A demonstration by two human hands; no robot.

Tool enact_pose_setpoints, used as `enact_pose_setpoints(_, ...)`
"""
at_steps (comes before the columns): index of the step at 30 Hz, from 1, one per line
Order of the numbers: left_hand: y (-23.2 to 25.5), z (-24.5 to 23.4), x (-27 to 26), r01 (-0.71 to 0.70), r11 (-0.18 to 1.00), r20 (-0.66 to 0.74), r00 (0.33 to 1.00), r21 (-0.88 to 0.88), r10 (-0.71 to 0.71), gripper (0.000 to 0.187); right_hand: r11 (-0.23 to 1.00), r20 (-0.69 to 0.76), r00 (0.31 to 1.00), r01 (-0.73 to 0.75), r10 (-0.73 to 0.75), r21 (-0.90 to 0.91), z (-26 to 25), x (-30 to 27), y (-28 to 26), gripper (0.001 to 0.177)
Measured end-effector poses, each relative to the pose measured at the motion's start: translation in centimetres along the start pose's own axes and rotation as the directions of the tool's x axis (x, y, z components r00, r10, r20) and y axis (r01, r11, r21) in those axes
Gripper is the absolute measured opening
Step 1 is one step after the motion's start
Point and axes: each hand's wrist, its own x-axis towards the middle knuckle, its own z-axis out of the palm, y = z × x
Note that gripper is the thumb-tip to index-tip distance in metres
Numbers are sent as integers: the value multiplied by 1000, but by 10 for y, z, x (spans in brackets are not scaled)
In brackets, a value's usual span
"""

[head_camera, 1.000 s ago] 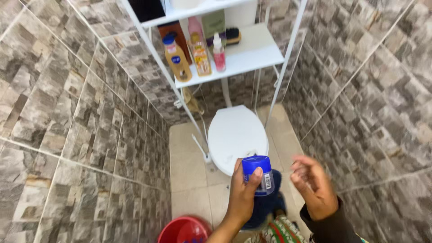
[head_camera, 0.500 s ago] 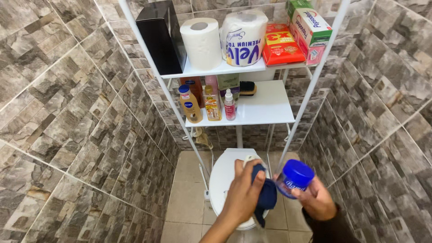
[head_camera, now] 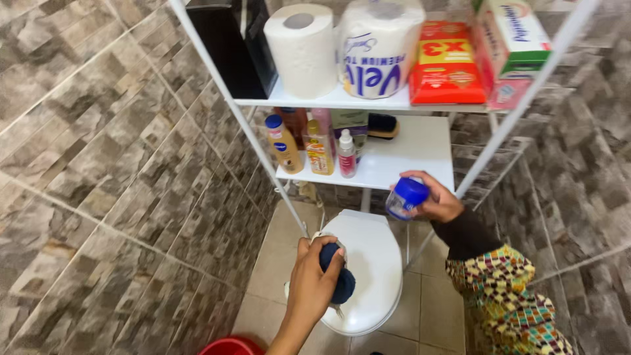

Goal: The person wipes a tube of cream and various bottles with a cloth in a bathroom, then rearranges toiletries on a shelf and handles a jar at the sink.

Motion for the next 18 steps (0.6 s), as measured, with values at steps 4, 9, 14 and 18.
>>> enact_pose_setpoints(4, -5, -4, -2, 152, 987, -5, 988, 53, -152, 32, 897, -117, 993, -36, -17, -440, -34, 62, 30, 83)
enact_pose_setpoints(9, -11, -12, 2, 204, 979, -49, 978, 20, -203, 27, 827, -129, 992, -88, 19, -556, -57, 113, 50, 88)
enact_pose_setpoints(14, -35, -10, -4, 183, 983, -105, 977, -15, -184, 23, 864, -143, 988, -113, 48, -491, -81, 138, 78, 86)
enact_pose_setpoints(18, -55, -11, -11, 304, 952, -161, 942, 28, -295, 37, 889, -80, 992, -120, 94, -442, -92, 151, 98, 87)
